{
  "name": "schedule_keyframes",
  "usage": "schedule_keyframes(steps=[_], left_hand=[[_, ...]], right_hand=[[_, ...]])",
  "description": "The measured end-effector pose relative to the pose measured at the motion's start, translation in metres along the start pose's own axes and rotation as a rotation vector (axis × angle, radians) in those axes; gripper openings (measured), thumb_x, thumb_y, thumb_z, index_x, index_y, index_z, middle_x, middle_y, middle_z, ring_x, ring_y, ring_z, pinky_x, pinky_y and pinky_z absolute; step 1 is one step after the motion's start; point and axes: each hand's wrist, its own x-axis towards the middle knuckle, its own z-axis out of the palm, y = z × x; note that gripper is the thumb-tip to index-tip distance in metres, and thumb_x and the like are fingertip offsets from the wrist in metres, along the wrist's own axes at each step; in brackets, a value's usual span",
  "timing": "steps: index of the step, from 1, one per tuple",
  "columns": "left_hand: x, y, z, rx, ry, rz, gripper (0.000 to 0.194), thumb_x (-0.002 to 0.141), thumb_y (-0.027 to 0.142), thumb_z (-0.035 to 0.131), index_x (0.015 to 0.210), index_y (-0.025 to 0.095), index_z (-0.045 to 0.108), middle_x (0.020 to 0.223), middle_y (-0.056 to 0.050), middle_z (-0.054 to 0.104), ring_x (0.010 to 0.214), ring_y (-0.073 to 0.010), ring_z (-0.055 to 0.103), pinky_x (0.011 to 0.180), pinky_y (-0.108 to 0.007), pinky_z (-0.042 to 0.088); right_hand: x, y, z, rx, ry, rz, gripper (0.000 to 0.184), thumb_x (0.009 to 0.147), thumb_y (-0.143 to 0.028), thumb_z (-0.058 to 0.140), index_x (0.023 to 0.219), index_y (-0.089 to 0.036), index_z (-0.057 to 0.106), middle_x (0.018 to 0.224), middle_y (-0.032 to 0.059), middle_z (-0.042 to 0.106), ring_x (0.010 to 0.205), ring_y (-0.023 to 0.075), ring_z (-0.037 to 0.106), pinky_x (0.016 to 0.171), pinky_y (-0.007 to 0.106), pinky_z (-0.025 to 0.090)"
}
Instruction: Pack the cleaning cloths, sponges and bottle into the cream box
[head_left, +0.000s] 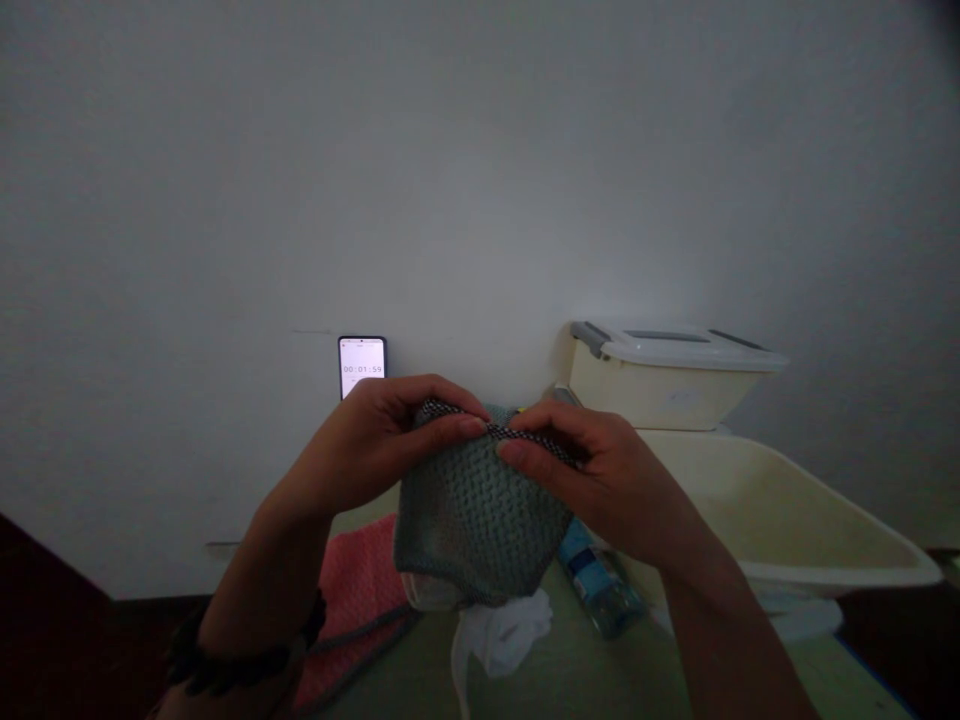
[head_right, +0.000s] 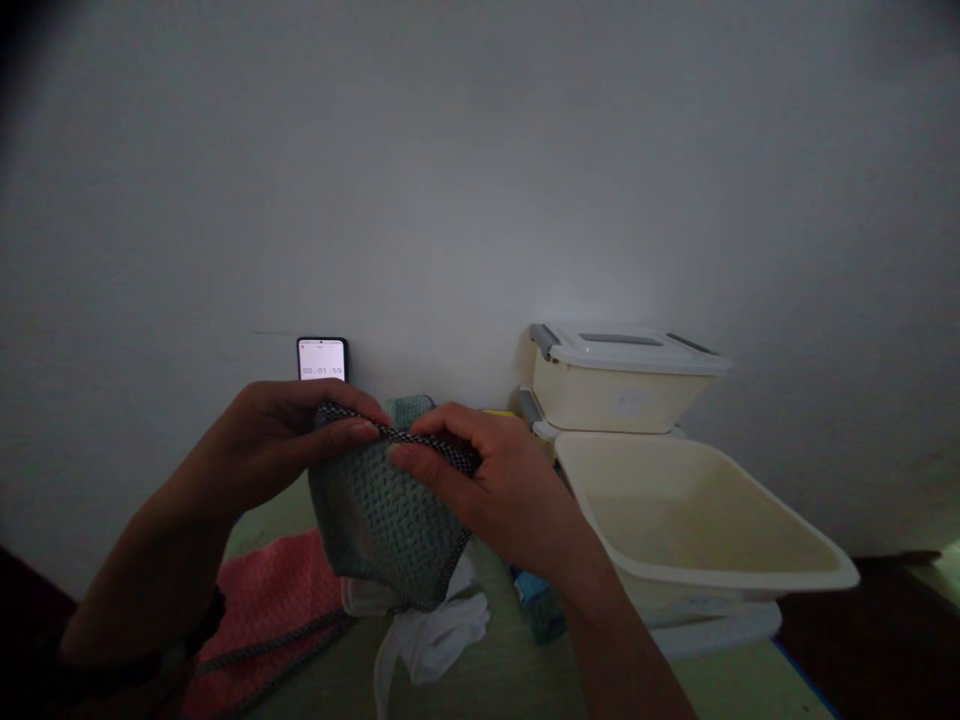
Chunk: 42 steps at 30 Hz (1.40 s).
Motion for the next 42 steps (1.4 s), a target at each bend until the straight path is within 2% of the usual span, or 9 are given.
schedule_keyframes(steps=[3,6,10,14,20,30,33,36,42], left_hand=[[0.001,-0.004,-0.001,0.065,0.012,-0.017,0.013,0.081,0.03,0.061,0.082,0.018,0.066,0.07,0.003,0.063,0.065,-0.0097,0.054,0.056,-0.018,0.041],[0.003,-0.013,-0.001,0.148,-0.07,-0.09,0.017,0.084,0.032,0.056,0.084,0.017,0.063,0.072,0.001,0.063,0.067,-0.0112,0.056,0.057,-0.02,0.043],[0.007,-0.023,0.002,0.181,-0.217,-0.173,0.014,0.084,0.028,0.055,0.086,0.015,0.06,0.081,-0.002,0.065,0.077,-0.0145,0.061,0.069,-0.025,0.048],[0.006,-0.017,0.006,0.146,-0.253,-0.107,0.019,0.085,0.029,0.054,0.097,0.016,0.061,0.089,-0.002,0.068,0.085,-0.0144,0.063,0.076,-0.024,0.048],[-0.004,0.005,-0.001,0.293,-0.078,0.031,0.015,0.083,0.031,0.058,0.086,0.02,0.067,0.076,0.004,0.07,0.068,-0.0102,0.062,0.061,-0.017,0.046],[-0.011,0.019,-0.004,0.379,0.026,0.181,0.008,0.079,0.021,0.064,0.084,0.023,0.07,0.068,0.008,0.07,0.058,-0.0047,0.059,0.053,-0.01,0.042],[-0.01,0.017,-0.004,0.391,0.059,0.17,0.008,0.08,0.021,0.063,0.084,0.022,0.071,0.068,0.007,0.069,0.058,-0.0054,0.059,0.054,-0.011,0.042],[-0.01,0.015,-0.005,0.379,0.12,0.118,0.008,0.078,0.024,0.064,0.083,0.023,0.071,0.065,0.007,0.068,0.056,-0.0067,0.058,0.053,-0.013,0.042],[-0.005,0.009,-0.006,0.11,0.351,-0.102,0.014,0.071,0.033,0.07,0.078,0.021,0.071,0.065,0.002,0.068,0.057,-0.0109,0.058,0.047,-0.016,0.041]], right_hand=[[0.001,0.006,-0.004,0.015,-0.055,0.092,0.028,0.081,-0.046,0.056,0.081,-0.019,0.064,0.062,-0.0034,0.054,0.055,0.0097,0.047,0.049,0.022,0.035],[0.005,0.015,-0.004,-0.009,-0.026,0.133,0.026,0.082,-0.043,0.056,0.083,-0.018,0.065,0.068,-0.0009,0.059,0.06,0.0115,0.052,0.053,0.024,0.039],[0.015,0.027,0.005,-0.117,0.099,0.061,0.015,0.082,-0.031,0.058,0.085,-0.019,0.066,0.081,0.0014,0.065,0.075,0.0143,0.057,0.065,0.027,0.042],[0.016,0.026,0.014,-0.088,0.099,-0.01,0.013,0.082,-0.031,0.059,0.083,-0.019,0.066,0.075,-0.0005,0.065,0.07,0.0126,0.057,0.061,0.024,0.041],[0.006,0.009,0.008,-0.017,0.149,-0.059,0.013,0.079,-0.033,0.064,0.085,-0.021,0.065,0.072,-0.0035,0.065,0.066,0.0096,0.058,0.059,0.019,0.043],[0.0,-0.004,0.001,-0.068,0.245,-0.278,0.006,0.078,-0.02,0.067,0.083,-0.019,0.069,0.076,-0.0031,0.069,0.07,0.0077,0.062,0.065,0.017,0.046],[0.001,-0.002,0.0,-0.07,0.22,-0.21,0.009,0.081,-0.022,0.064,0.088,-0.021,0.069,0.081,-0.003,0.069,0.074,0.0088,0.062,0.067,0.018,0.046],[0.002,0.004,0.0,-0.001,0.147,-0.042,0.016,0.082,-0.029,0.062,0.096,-0.024,0.066,0.083,-0.0026,0.068,0.074,0.011,0.061,0.065,0.022,0.046],[0.005,0.013,0.006,0.374,-0.157,0.135,0.017,0.084,-0.036,0.057,0.086,-0.019,0.057,0.083,-0.0004,0.061,0.076,0.0126,0.057,0.062,0.023,0.045]])
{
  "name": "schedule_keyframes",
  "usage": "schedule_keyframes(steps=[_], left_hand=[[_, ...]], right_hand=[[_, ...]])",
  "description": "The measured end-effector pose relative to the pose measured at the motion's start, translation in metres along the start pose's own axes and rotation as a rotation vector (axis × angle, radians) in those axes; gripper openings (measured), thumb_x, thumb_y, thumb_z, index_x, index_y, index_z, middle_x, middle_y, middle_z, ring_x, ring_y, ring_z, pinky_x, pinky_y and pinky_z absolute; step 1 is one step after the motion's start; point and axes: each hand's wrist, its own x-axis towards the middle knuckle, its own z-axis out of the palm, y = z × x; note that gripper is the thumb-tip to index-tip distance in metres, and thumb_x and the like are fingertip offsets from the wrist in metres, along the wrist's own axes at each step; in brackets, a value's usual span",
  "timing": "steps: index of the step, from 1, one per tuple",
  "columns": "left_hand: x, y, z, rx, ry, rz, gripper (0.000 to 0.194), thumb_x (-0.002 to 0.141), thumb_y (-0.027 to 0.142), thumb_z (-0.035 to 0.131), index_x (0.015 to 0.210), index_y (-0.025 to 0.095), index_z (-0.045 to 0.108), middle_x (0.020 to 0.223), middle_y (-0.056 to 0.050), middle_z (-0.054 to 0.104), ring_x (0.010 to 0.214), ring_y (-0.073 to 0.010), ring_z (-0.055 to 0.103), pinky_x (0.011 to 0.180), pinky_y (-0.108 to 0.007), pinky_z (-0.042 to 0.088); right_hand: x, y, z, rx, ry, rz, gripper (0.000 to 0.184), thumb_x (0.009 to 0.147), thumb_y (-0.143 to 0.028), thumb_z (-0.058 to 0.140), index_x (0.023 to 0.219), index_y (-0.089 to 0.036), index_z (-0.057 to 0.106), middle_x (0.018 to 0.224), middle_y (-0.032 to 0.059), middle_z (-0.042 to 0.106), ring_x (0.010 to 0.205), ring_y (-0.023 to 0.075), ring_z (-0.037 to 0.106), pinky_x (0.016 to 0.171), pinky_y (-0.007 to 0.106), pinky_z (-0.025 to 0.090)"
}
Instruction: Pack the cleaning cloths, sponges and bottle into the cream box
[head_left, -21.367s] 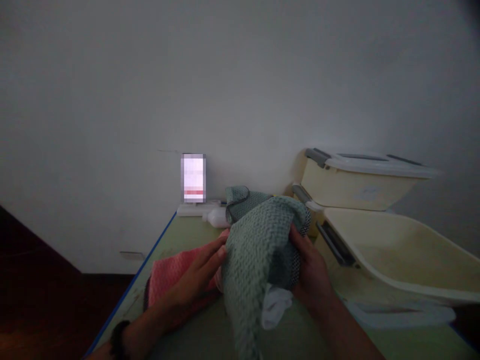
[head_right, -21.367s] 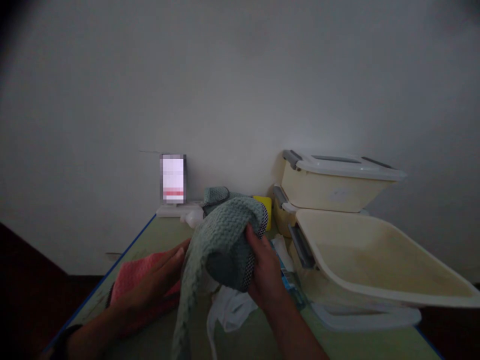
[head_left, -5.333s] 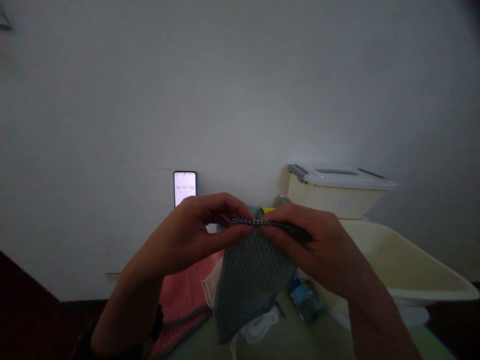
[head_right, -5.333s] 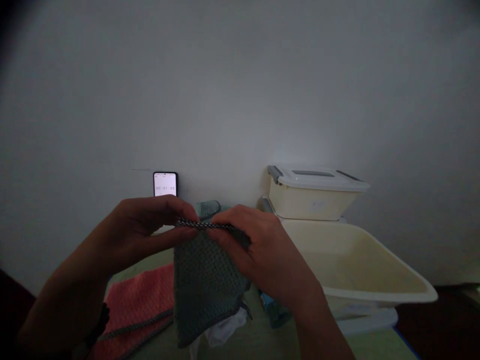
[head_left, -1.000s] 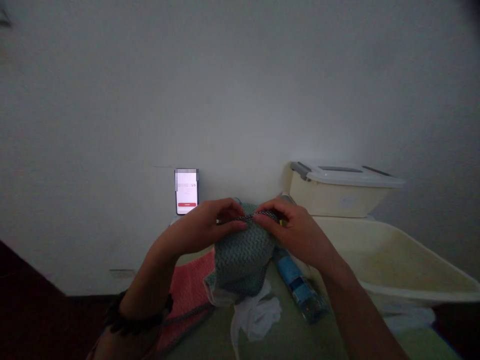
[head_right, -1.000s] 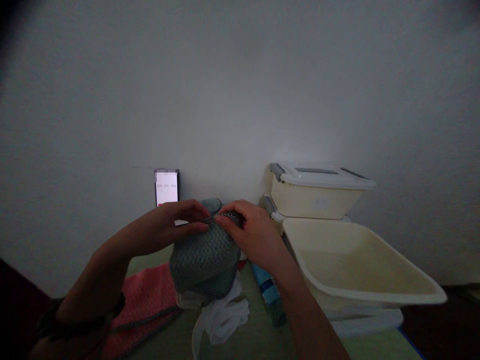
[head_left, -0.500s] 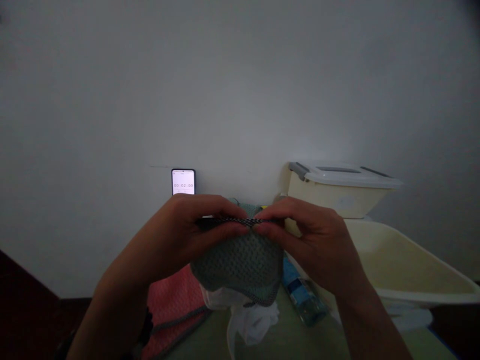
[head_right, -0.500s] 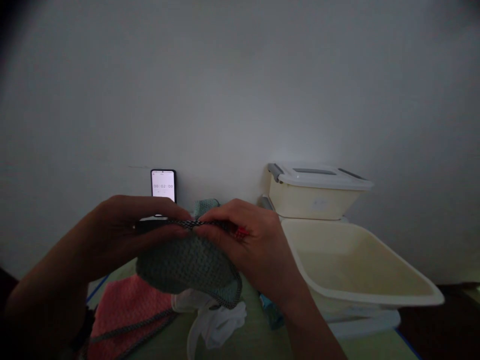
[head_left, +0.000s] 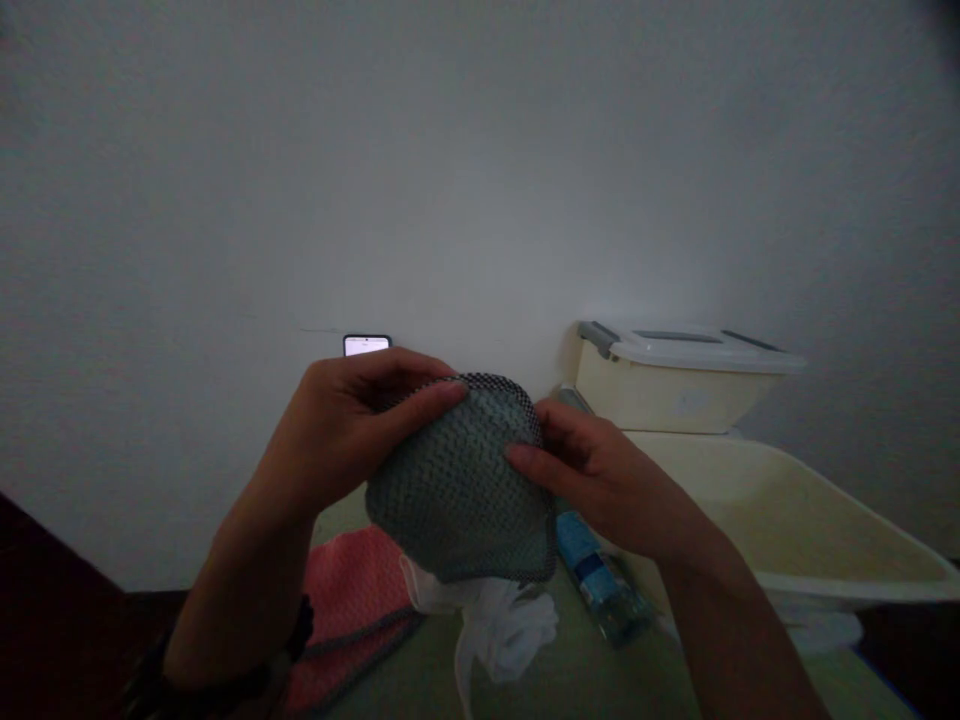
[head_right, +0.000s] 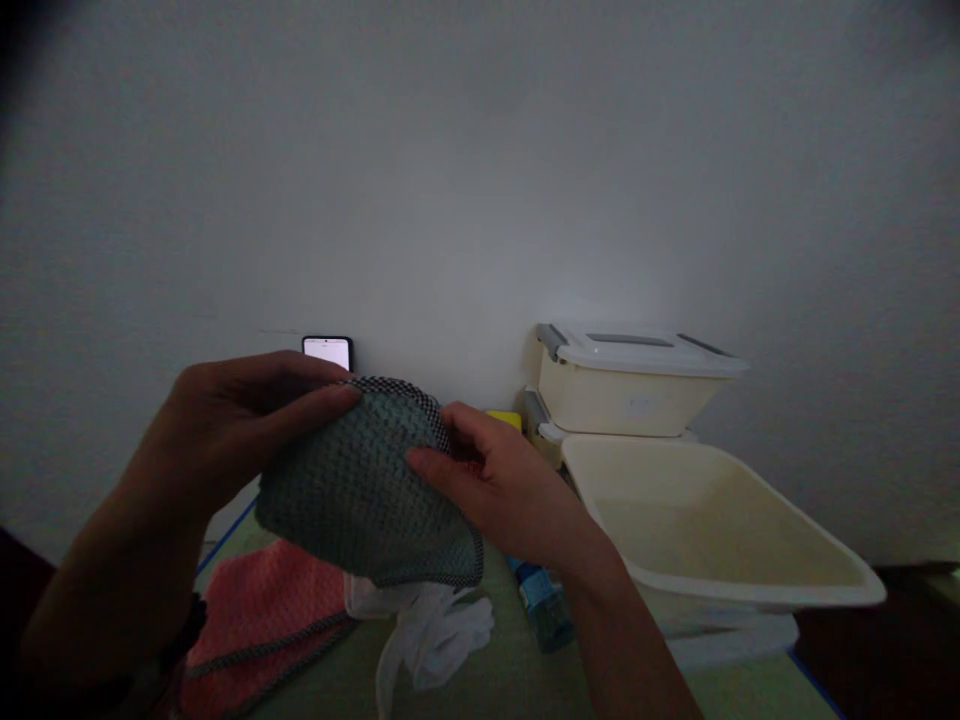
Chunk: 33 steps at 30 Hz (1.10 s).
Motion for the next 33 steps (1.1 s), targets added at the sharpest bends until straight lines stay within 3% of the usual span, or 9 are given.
schedule_keyframes(steps=[4,7,11,15,17,19,22,27,33], left_hand=[[0.009,-0.021,0.005,-0.215,0.013,-0.246,0.031,0.072,0.042,0.068,0.092,0.019,0.067,0.066,0.0,0.066,0.053,-0.0105,0.056,0.043,-0.017,0.036],[0.012,-0.043,0.007,-0.528,-0.174,-0.344,0.05,0.08,0.051,0.056,0.119,0.019,0.055,0.08,-0.004,0.069,0.065,-0.0145,0.062,0.053,-0.022,0.045],[0.009,-0.054,0.008,-0.775,-0.505,-0.27,0.09,0.077,0.039,0.066,0.145,0.022,0.009,0.082,-0.005,0.071,0.078,-0.0195,0.066,0.072,-0.03,0.049],[0.006,-0.038,0.009,-0.701,-0.583,-0.186,0.109,0.075,0.013,0.069,0.141,0.036,-0.015,0.078,0.001,0.071,0.072,-0.0166,0.067,0.068,-0.027,0.05],[0.005,-0.031,0.008,-0.653,-0.526,-0.151,0.097,0.079,0.012,0.064,0.143,0.038,-0.004,0.08,0.001,0.07,0.074,-0.0164,0.067,0.069,-0.028,0.051],[0.006,-0.029,0.007,-0.597,-0.457,-0.125,0.073,0.081,0.014,0.062,0.141,0.033,0.025,0.086,-0.002,0.07,0.079,-0.0164,0.066,0.074,-0.029,0.051],[0.007,-0.033,0.005,-0.511,-0.367,-0.088,0.038,0.079,0.016,0.064,0.116,0.023,0.059,0.091,-0.004,0.068,0.083,-0.0153,0.063,0.073,-0.025,0.05],[0.007,-0.033,0.005,-0.559,-0.351,-0.111,0.045,0.085,0.025,0.057,0.129,0.028,0.047,0.087,-0.003,0.065,0.076,-0.0138,0.061,0.065,-0.023,0.049],[0.007,-0.032,0.004,-0.523,-0.396,-0.147,0.055,0.079,0.022,0.065,0.129,0.028,0.046,0.089,-0.003,0.065,0.08,-0.0154,0.062,0.067,-0.024,0.051]], right_hand=[[0.004,0.002,0.003,0.213,0.128,-0.008,0.013,0.085,-0.033,0.056,0.09,-0.022,0.054,0.071,-0.0043,0.06,0.061,0.0083,0.055,0.05,0.018,0.041],[0.008,0.005,0.004,0.3,0.307,-0.039,0.014,0.085,-0.036,0.056,0.089,-0.024,0.051,0.059,-0.0068,0.057,0.048,0.0076,0.05,0.041,0.017,0.036],[0.013,0.01,0.005,0.349,0.521,-0.131,0.016,0.086,-0.04,0.053,0.097,-0.028,0.047,0.06,-0.0062,0.056,0.05,0.0109,0.054,0.042,0.02,0.041],[0.016,0.014,0.004,0.177,0.678,-0.17,0.019,0.087,-0.042,0.049,0.101,-0.029,0.047,0.071,-0.0029,0.06,0.059,0.0135,0.059,0.046,0.022,0.045],[0.016,0.015,0.003,0.084,0.679,-0.159,0.023,0.087,-0.043,0.047,0.105,-0.028,0.047,0.073,-0.0013,0.061,0.058,0.0141,0.059,0.047,0.024,0.045],[0.016,0.015,0.001,0.059,0.642,-0.119,0.033,0.087,-0.043,0.048,0.115,-0.027,0.045,0.069,-0.0007,0.061,0.053,0.0145,0.057,0.043,0.025,0.044],[0.015,0.014,0.0,0.064,0.622,-0.058,0.049,0.085,-0.043,0.051,0.128,-0.025,0.036,0.056,-0.003,0.057,0.042,0.0144,0.052,0.036,0.025,0.038],[0.016,0.014,0.002,0.118,0.516,-0.07,0.059,0.085,-0.037,0.052,0.137,-0.029,0.025,0.065,-0.0021,0.06,0.051,0.0155,0.056,0.043,0.026,0.042],[0.015,0.018,0.001,0.079,0.343,-0.105,0.025,0.086,-0.034,0.053,0.109,-0.029,0.06,0.092,-0.0003,0.064,0.078,0.0148,0.059,0.061,0.025,0.048]])
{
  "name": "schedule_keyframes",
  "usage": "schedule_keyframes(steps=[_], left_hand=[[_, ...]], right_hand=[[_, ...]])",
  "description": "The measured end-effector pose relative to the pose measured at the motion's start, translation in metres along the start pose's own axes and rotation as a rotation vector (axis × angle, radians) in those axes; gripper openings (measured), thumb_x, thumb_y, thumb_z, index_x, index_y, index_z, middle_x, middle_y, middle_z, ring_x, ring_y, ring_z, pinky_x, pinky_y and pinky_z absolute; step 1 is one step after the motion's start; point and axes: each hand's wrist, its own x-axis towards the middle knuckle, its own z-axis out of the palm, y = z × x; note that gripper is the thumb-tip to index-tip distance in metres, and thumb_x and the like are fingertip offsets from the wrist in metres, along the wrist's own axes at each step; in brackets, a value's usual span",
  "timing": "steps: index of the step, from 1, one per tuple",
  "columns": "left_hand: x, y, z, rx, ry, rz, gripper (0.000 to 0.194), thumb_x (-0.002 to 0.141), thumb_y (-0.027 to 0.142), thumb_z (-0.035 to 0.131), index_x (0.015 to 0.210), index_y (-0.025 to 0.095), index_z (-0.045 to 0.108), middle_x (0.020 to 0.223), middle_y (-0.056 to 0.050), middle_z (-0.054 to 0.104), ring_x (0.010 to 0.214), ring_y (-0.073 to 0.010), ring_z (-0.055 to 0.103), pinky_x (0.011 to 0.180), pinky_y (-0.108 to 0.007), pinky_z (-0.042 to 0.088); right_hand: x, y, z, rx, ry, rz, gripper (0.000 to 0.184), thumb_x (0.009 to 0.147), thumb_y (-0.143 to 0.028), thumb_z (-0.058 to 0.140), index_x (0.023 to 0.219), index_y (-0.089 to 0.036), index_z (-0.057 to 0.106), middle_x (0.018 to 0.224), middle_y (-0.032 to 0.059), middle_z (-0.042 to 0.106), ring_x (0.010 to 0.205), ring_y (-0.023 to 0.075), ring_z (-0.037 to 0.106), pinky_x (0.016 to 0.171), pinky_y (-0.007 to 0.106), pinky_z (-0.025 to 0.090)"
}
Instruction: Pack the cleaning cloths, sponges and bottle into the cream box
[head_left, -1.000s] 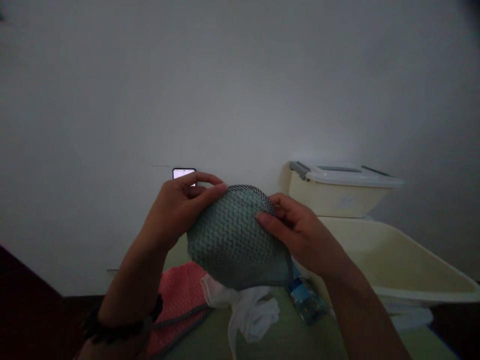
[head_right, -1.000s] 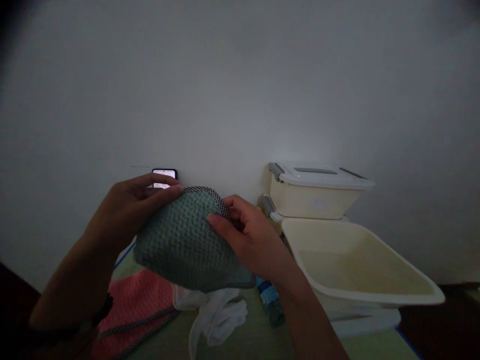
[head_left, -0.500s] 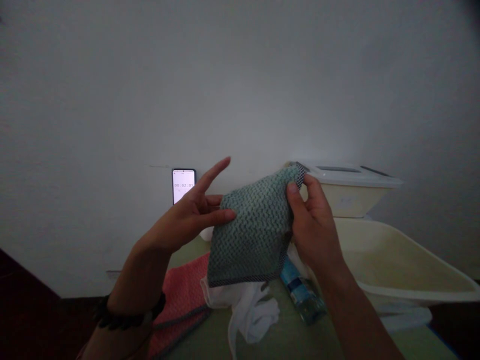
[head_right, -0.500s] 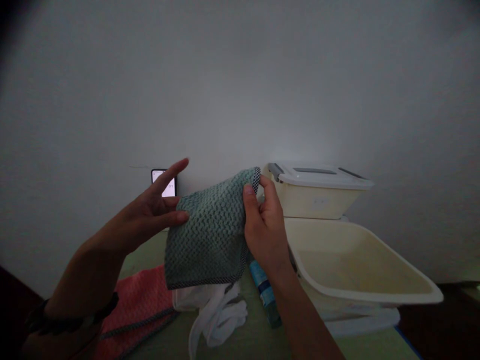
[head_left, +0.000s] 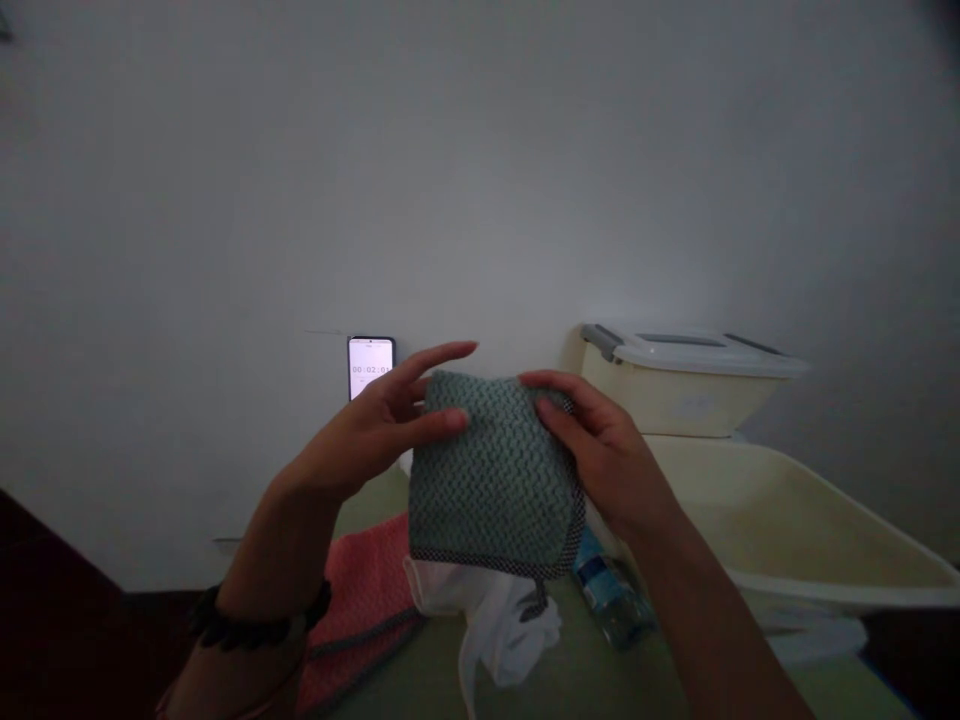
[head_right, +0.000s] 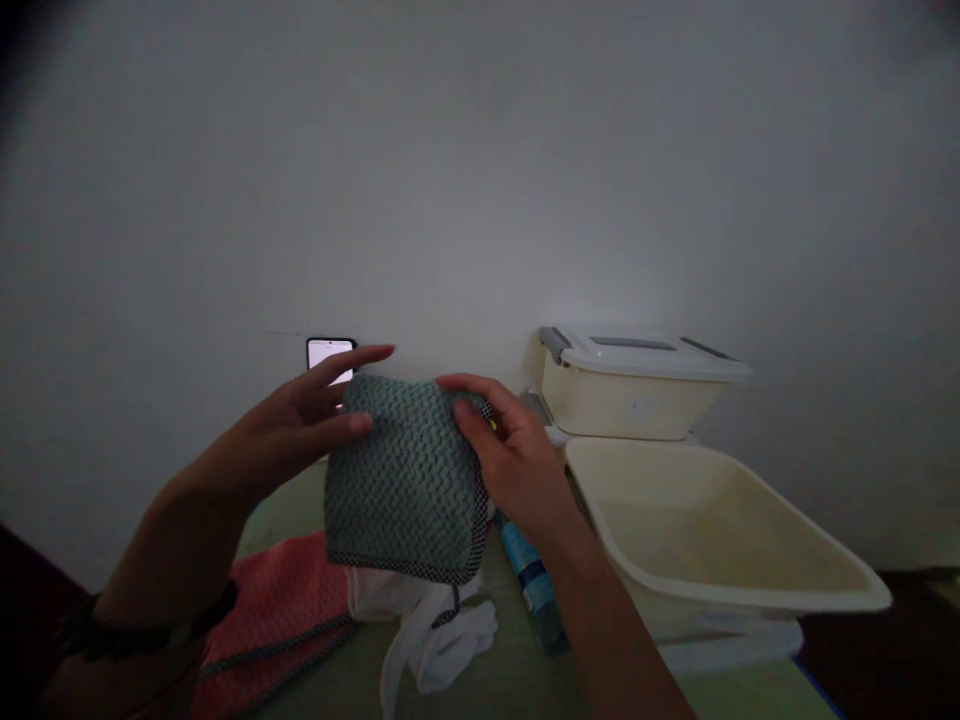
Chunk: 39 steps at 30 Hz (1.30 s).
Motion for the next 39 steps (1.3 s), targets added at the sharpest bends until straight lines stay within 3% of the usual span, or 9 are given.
schedule_keyframes(steps=[7,13,15,18,21,25,33,36,39], left_hand=[[0.002,-0.003,-0.004,-0.028,0.073,0.075,0.032,0.073,0.014,0.07,0.103,0.023,0.065,0.08,0.001,0.067,0.073,-0.0109,0.063,0.064,-0.019,0.051],[0.001,0.002,-0.007,0.147,0.138,0.011,0.024,0.078,0.026,0.065,0.102,0.018,0.064,0.075,-0.002,0.069,0.067,-0.0124,0.064,0.06,-0.021,0.051],[0.001,0.003,-0.007,0.179,0.134,0.003,0.024,0.077,0.026,0.065,0.099,0.017,0.063,0.075,-0.002,0.068,0.068,-0.0131,0.064,0.06,-0.022,0.051],[0.002,0.003,-0.008,0.125,0.035,-0.014,0.043,0.067,0.018,0.073,0.106,0.018,0.057,0.079,-0.001,0.068,0.071,-0.0142,0.064,0.06,-0.022,0.052],[0.003,0.0,-0.009,0.131,-0.01,-0.033,0.056,0.064,0.014,0.075,0.114,0.019,0.051,0.084,-0.002,0.067,0.077,-0.0158,0.064,0.065,-0.024,0.053],[0.004,-0.003,-0.011,0.225,0.052,-0.01,0.047,0.07,0.021,0.072,0.112,0.018,0.053,0.085,-0.003,0.067,0.082,-0.0163,0.064,0.071,-0.026,0.054],[0.004,-0.001,-0.009,0.316,0.181,0.063,0.037,0.065,0.025,0.076,0.098,0.016,0.061,0.082,-0.003,0.07,0.078,-0.0174,0.066,0.071,-0.028,0.055],[0.004,0.0,-0.009,0.397,0.225,0.062,0.038,0.065,0.028,0.076,0.099,0.015,0.064,0.081,-0.004,0.07,0.077,-0.0184,0.066,0.069,-0.029,0.055],[0.005,0.001,-0.009,0.522,0.245,0.032,0.038,0.067,0.033,0.074,0.099,0.015,0.067,0.079,-0.004,0.07,0.074,-0.0184,0.065,0.066,-0.028,0.054]], right_hand=[[-0.004,-0.004,-0.002,0.173,-0.277,0.071,0.047,0.088,-0.036,0.05,0.134,-0.037,0.04,0.092,-0.0024,0.067,0.083,0.0142,0.062,0.075,0.031,0.051],[-0.005,-0.007,-0.001,0.023,-0.05,-0.009,0.033,0.084,-0.035,0.056,0.116,-0.028,0.059,0.101,0.0022,0.065,0.088,0.0163,0.061,0.073,0.029,0.052],[-0.006,-0.009,-0.002,-0.025,-0.049,-0.017,0.04,0.081,-0.033,0.06,0.121,-0.027,0.055,0.112,0.0041,0.062,0.095,0.0182,0.06,0.078,0.032,0.052],[-0.007,-0.01,-0.004,-0.128,-0.051,-0.056,0.059,0.076,-0.028,0.066,0.131,-0.028,0.046,0.123,0.0062,0.056,0.107,0.0212,0.055,0.086,0.037,0.049],[-0.007,-0.008,-0.004,-0.208,-0.03,-0.106,0.054,0.076,-0.023,0.065,0.128,-0.03,0.05,0.116,0.0051,0.059,0.101,0.0203,0.057,0.086,0.038,0.048],[-0.005,-0.005,-0.002,-0.206,0.015,-0.097,0.035,0.079,-0.025,0.062,0.114,-0.028,0.062,0.105,0.0034,0.065,0.092,0.0179,0.061,0.079,0.034,0.051],[0.0,0.0,-0.004,-0.065,0.034,0.011,0.032,0.075,-0.03,0.066,0.107,-0.023,0.066,0.093,0.0029,0.069,0.082,0.0176,0.064,0.068,0.03,0.054],[0.001,0.001,-0.006,-0.179,0.019,0.062,0.041,0.074,-0.034,0.067,0.113,-0.022,0.063,0.095,0.0047,0.07,0.08,0.0182,0.065,0.069,0.032,0.054],[0.001,0.0,-0.006,-0.342,0.004,0.041,0.033,0.077,-0.037,0.063,0.104,-0.02,0.068,0.091,0.0053,0.071,0.076,0.0186,0.065,0.066,0.032,0.054]])
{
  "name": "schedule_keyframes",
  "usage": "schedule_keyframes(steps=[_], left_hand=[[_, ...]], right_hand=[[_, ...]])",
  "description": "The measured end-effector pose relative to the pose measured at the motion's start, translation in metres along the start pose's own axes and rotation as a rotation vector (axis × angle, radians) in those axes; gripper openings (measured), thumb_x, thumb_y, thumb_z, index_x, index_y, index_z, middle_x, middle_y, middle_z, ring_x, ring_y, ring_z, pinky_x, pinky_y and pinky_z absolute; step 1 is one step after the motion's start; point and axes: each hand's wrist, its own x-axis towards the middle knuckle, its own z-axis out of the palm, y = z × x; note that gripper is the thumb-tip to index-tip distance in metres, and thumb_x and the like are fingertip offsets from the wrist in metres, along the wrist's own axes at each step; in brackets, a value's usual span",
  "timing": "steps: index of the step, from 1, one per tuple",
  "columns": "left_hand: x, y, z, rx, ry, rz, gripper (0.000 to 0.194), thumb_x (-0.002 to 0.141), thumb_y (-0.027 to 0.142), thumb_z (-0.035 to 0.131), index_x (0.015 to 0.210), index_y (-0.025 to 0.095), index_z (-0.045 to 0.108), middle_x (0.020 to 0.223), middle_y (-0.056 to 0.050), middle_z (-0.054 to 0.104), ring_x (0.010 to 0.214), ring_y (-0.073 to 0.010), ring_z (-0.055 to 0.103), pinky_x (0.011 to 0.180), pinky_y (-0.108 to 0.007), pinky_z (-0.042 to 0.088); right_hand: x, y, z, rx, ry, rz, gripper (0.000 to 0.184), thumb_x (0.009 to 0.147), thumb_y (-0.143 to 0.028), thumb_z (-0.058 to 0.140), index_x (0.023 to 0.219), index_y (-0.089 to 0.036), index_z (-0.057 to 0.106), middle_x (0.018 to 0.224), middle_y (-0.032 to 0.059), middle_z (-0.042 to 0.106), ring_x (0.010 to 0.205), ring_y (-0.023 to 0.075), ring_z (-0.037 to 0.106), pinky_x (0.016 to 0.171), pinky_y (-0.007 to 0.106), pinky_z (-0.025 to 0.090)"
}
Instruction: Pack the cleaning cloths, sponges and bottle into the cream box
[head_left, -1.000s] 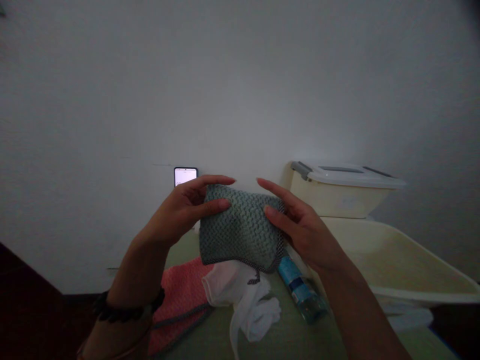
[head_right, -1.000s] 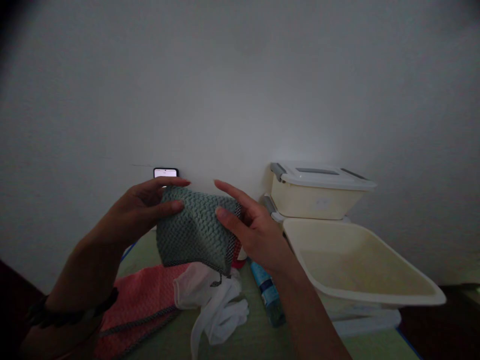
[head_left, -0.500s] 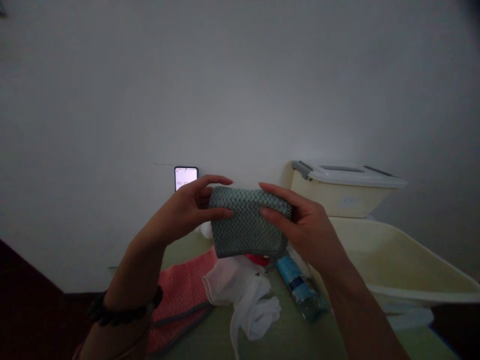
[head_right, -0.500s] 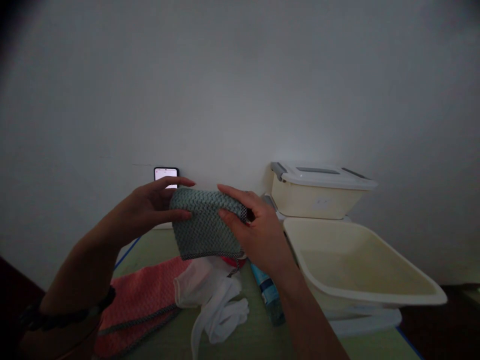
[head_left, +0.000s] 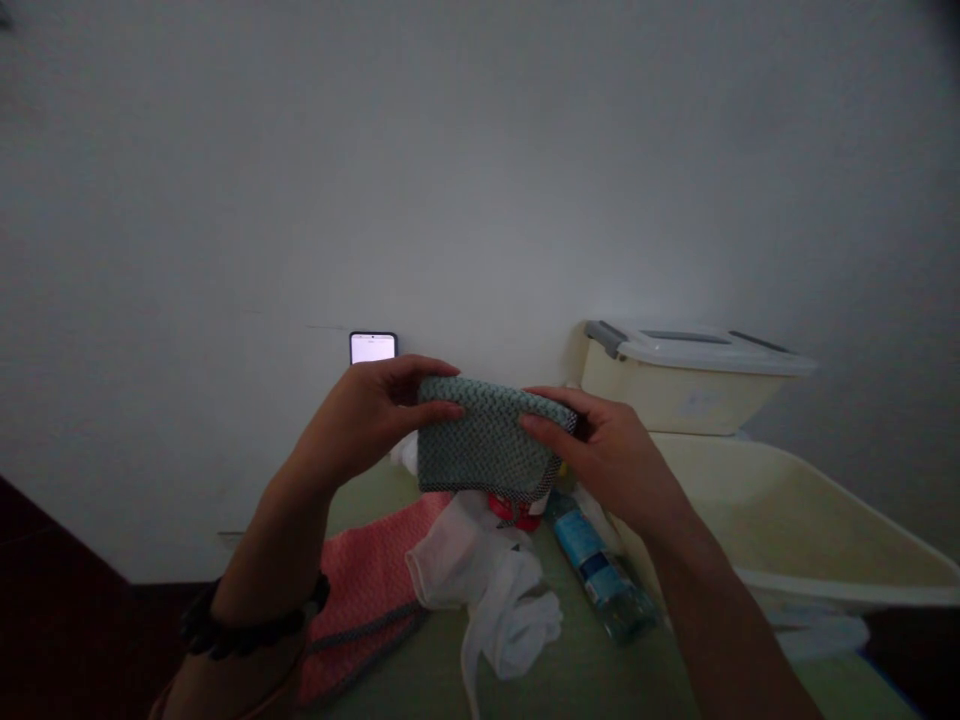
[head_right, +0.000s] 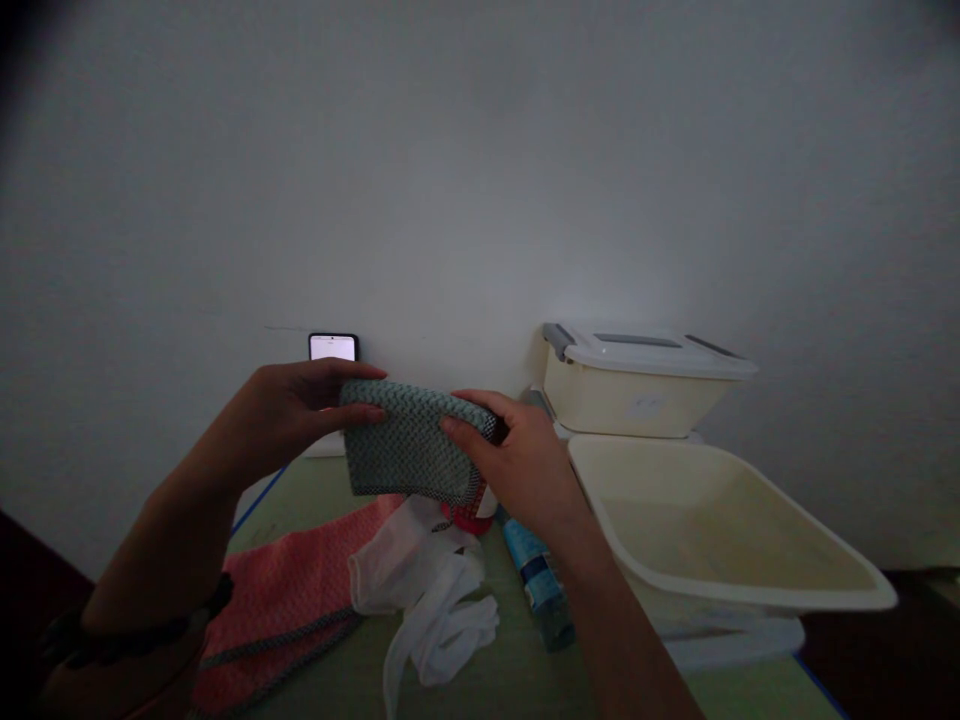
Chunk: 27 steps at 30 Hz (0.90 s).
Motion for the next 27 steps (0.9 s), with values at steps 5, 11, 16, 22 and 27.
schedule_keyframes(steps=[5,11,16,22,27], left_hand=[[-0.001,0.003,-0.002,0.176,-0.001,-0.004,0.035,0.07,0.04,0.07,0.098,0.019,0.069,0.08,-0.003,0.07,0.073,-0.0173,0.064,0.064,-0.025,0.05],[-0.001,0.0,-0.003,0.213,0.006,-0.015,0.032,0.071,0.041,0.068,0.093,0.019,0.07,0.077,-0.003,0.068,0.07,-0.0167,0.062,0.063,-0.025,0.048],[-0.001,0.002,-0.005,0.026,-0.008,0.007,0.022,0.069,0.036,0.07,0.079,0.017,0.068,0.074,-0.001,0.066,0.071,-0.015,0.058,0.064,-0.023,0.046],[-0.004,0.006,-0.001,-0.266,0.018,-0.058,0.019,0.073,0.036,0.065,0.071,0.017,0.061,0.061,0.004,0.054,0.056,-0.01,0.05,0.052,-0.019,0.04],[0.001,0.002,0.018,-0.354,0.14,-0.237,0.032,0.078,0.048,0.055,0.07,0.018,0.055,0.063,0.002,0.053,0.06,-0.0124,0.052,0.051,-0.02,0.042]], right_hand=[[0.0,-0.002,0.0,-0.045,0.038,-0.034,0.025,0.078,-0.036,0.063,0.094,-0.019,0.07,0.083,0.0031,0.07,0.071,0.0166,0.063,0.062,0.029,0.051],[0.001,0.002,0.0,-0.224,0.152,-0.159,0.017,0.077,-0.03,0.065,0.089,-0.019,0.071,0.084,0.0055,0.06,0.079,0.0181,0.057,0.068,0.033,0.048],[0.003,0.005,-0.002,-0.026,0.139,-0.228,0.017,0.077,-0.031,0.065,0.089,-0.019,0.066,0.103,0.0066,0.058,0.098,0.0187,0.054,0.083,0.034,0.044],[0.0,-0.001,0.005,0.363,-0.029,-0.045,0.017,0.083,-0.037,0.057,0.082,-0.02,0.061,0.073,-0.0021,0.058,0.069,0.0116,0.054,0.061,0.024,0.043],[0.002,0.009,0.027,0.461,0.039,0.048,0.02,0.086,-0.039,0.052,0.085,-0.02,0.058,0.079,-0.0002,0.058,0.075,0.0137,0.055,0.066,0.026,0.044]])
